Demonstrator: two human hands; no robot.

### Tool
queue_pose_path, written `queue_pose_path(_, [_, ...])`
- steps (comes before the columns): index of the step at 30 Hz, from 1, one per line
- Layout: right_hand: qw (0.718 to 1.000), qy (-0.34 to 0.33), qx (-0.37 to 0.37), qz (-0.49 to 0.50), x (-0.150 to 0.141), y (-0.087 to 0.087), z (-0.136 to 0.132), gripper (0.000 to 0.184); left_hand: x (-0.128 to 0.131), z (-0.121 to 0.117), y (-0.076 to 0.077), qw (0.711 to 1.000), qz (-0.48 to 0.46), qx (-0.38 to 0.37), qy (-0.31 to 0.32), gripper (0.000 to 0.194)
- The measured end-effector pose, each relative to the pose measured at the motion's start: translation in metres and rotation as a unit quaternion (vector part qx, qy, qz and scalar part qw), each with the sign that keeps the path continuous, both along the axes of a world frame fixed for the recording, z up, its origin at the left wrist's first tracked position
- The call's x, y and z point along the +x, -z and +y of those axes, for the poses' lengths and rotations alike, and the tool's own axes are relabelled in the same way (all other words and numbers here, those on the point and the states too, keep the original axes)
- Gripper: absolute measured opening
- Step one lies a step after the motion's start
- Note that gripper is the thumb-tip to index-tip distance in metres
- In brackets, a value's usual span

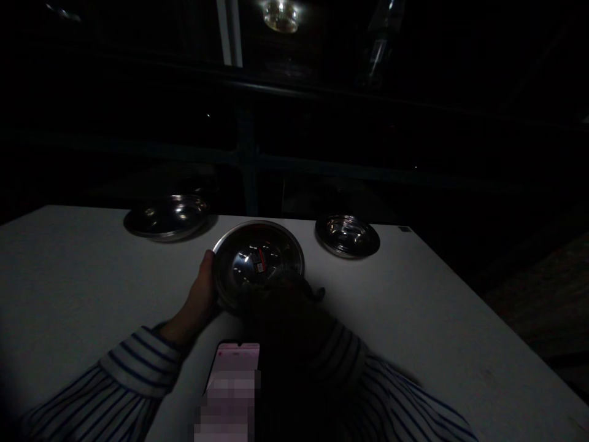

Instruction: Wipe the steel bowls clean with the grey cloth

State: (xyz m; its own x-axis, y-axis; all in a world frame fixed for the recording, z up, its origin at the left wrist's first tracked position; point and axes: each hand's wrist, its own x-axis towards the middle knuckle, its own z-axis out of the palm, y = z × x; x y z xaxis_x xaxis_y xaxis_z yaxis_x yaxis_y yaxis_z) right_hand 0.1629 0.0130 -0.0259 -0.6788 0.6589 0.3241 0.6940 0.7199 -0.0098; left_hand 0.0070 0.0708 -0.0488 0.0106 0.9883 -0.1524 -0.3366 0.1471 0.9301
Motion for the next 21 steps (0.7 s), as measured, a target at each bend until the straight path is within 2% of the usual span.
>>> queue_pose_path(3, [1.0,-0.021,-0.004,0.016,-0.002,0.002,0.002,0.031,0.0,0.0,-0.001,1.0,0.001,-0.002,0.022,0.066])
queue_pose_path(6, [1.0,0.001,-0.017,0.018,-0.011,0.004,0.004,0.025,0.001,-0.002,-0.003,0.999,-0.004,-0.009,0.04,0.067])
queue_pose_path(9, [1.0,-0.001,-0.023,0.011,-0.011,0.0,0.004,0.026,0.0,0.0,-0.001,1.0,-0.008,-0.003,0.023,0.063])
queue_pose_path(13, [0.998,0.009,-0.057,-0.041,0.004,-0.011,0.001,0.023,-0.002,0.003,0.002,1.0,0.005,-0.018,-0.005,0.059])
queue_pose_path(17, [0.991,0.05,-0.086,-0.094,0.014,-0.017,0.001,0.02,-0.003,-0.001,-0.005,0.998,0.032,-0.022,-0.045,0.051])
queue_pose_path(21, [0.99,0.043,-0.085,-0.102,0.014,-0.015,0.002,0.02,-0.001,-0.006,-0.014,0.998,0.04,-0.026,-0.047,0.05])
